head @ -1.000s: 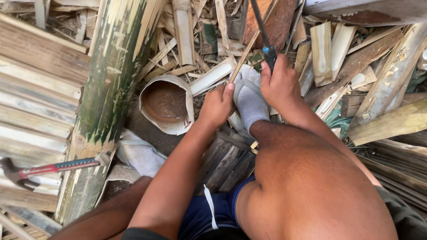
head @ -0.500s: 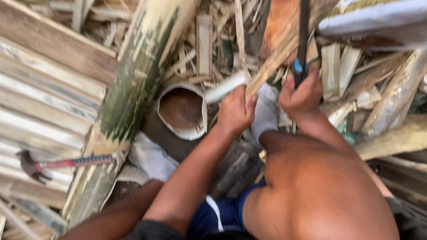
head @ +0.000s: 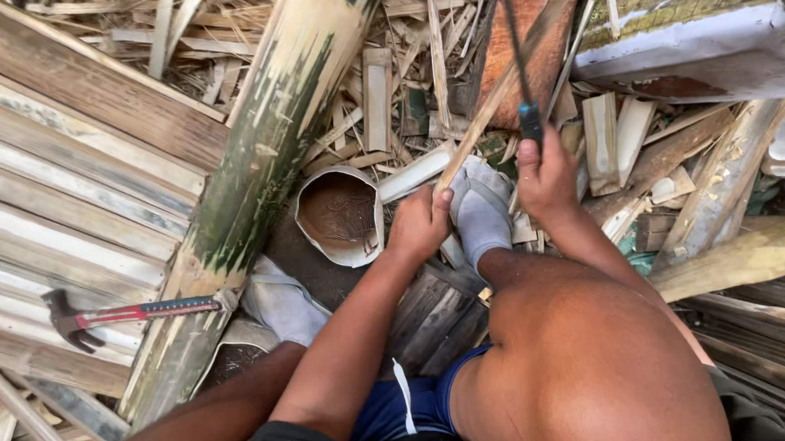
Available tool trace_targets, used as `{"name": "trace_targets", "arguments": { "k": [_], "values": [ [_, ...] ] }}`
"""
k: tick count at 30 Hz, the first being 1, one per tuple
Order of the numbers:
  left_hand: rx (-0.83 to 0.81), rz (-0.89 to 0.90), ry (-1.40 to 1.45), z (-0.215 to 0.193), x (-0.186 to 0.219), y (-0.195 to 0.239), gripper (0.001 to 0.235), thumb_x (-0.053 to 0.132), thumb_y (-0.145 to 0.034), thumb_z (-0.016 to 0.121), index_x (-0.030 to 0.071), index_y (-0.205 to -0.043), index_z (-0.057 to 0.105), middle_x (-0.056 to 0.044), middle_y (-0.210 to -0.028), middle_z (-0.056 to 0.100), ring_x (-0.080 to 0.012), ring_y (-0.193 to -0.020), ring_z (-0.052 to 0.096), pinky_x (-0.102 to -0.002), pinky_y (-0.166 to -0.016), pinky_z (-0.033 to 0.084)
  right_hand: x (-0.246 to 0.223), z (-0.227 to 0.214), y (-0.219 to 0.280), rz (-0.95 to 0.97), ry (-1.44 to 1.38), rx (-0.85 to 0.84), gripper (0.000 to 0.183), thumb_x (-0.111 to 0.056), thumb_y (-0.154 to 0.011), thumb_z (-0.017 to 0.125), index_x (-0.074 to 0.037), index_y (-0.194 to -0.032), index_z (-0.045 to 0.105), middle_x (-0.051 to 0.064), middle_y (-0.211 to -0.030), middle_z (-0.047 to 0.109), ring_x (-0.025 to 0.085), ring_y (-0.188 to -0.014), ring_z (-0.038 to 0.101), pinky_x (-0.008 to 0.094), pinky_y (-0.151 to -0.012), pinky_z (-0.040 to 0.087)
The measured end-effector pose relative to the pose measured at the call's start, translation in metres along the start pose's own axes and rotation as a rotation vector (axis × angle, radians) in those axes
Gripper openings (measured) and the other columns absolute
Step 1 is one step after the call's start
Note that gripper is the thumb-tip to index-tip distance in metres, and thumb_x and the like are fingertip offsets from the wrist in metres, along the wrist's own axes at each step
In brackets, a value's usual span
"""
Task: The person splits bamboo strips using a machete and secures them to a bamboo frame with a hammer and nails. They repeatedly position the strips and hammer nails to attach them to the structure.
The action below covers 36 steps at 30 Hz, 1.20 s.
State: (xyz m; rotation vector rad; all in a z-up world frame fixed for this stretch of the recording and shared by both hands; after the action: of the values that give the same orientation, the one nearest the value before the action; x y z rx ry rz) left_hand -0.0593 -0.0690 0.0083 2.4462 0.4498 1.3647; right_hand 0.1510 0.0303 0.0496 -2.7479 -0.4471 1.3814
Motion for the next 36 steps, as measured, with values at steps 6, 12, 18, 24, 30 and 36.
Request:
{"name": "trace_targets", "arguments": {
  "k": [6,12,18,24,30,36],
  "values": [
    [-0.026,-0.042,-0.021,0.004,0.005,0.008,0.055,0.047,-0.106,0.046,-0.004,-0.112,0.064,-0.034,-0.103,0.068,-0.0528,-0.102,0.064,-0.057,-0.092,0.050,0.039,0.016,0.013,0.131,0.049,-0.069,0.039,-0.040,-0.110,0.051,-0.001,-0.107,0.058,0.018,-0.077,0.063,0.041,-0.073,0.063,0.049,-0.063,0.047],
    [0.100,0.188,-0.006,0.002,0.007,-0.003,0.057,0.044,-0.102,0.047,-0.009,-0.117,0.060,-0.037,-0.103,0.066,-0.0556,-0.100,0.062,-0.059,-0.089,0.048,-0.008,-0.015,-0.008,-0.075,-0.001,0.027,0.036,-0.032,-0.110,0.049,0.002,-0.116,0.058,0.026,-0.090,0.066,0.048,-0.083,0.065,0.053,-0.072,0.051],
    [-0.097,-0.120,-0.071,0.026,-0.020,0.012,0.052,0.046,-0.109,0.046,-0.002,-0.117,0.065,-0.033,-0.109,0.069,-0.0516,-0.109,0.064,-0.057,-0.098,0.050,0.016,0.018,0.003,0.079,0.134,-0.080,0.036,-0.036,-0.112,0.055,-0.002,-0.101,0.057,0.022,-0.078,0.063,0.047,-0.076,0.065,0.054,-0.067,0.049],
    [0.105,0.239,0.007,-0.006,0.008,0.024,0.058,0.043,-0.100,0.050,-0.006,-0.131,0.055,-0.037,-0.113,0.065,-0.0549,-0.107,0.061,-0.057,-0.094,0.048,0.009,-0.019,0.017,-0.020,-0.007,0.008,0.044,-0.039,-0.109,0.050,0.003,-0.112,0.060,0.024,-0.079,0.063,0.048,-0.075,0.066,0.054,-0.066,0.051],
    [-0.038,-0.067,-0.033,0.013,-0.003,0.006,0.055,0.045,-0.106,0.047,-0.005,-0.126,0.058,-0.039,-0.111,0.064,-0.0555,-0.110,0.060,-0.059,-0.096,0.046,0.023,0.016,-0.003,0.083,0.194,-0.091,0.045,-0.043,-0.113,0.051,0.001,-0.109,0.061,0.028,-0.086,0.065,0.053,-0.085,0.065,0.056,-0.072,0.051],
    [-0.039,-0.096,-0.079,0.014,-0.016,0.025,0.060,0.051,-0.099,0.046,-0.004,-0.116,0.063,-0.034,-0.105,0.069,-0.0530,-0.104,0.065,-0.058,-0.092,0.050,0.034,0.008,0.025,0.138,0.075,-0.076,0.041,-0.038,-0.110,0.050,0.002,-0.110,0.057,0.028,-0.085,0.065,0.053,-0.081,0.064,0.059,-0.069,0.050]
  ]
}}
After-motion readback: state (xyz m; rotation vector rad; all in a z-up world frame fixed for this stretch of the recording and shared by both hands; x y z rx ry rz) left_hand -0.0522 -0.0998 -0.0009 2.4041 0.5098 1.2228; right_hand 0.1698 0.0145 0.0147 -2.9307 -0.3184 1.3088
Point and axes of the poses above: each hand's wrist, its own y-axis away from the middle knuckle, its own z-axis out of the palm, x = y × z, the point moved 7 cm from there along -y, towards the middle knuckle
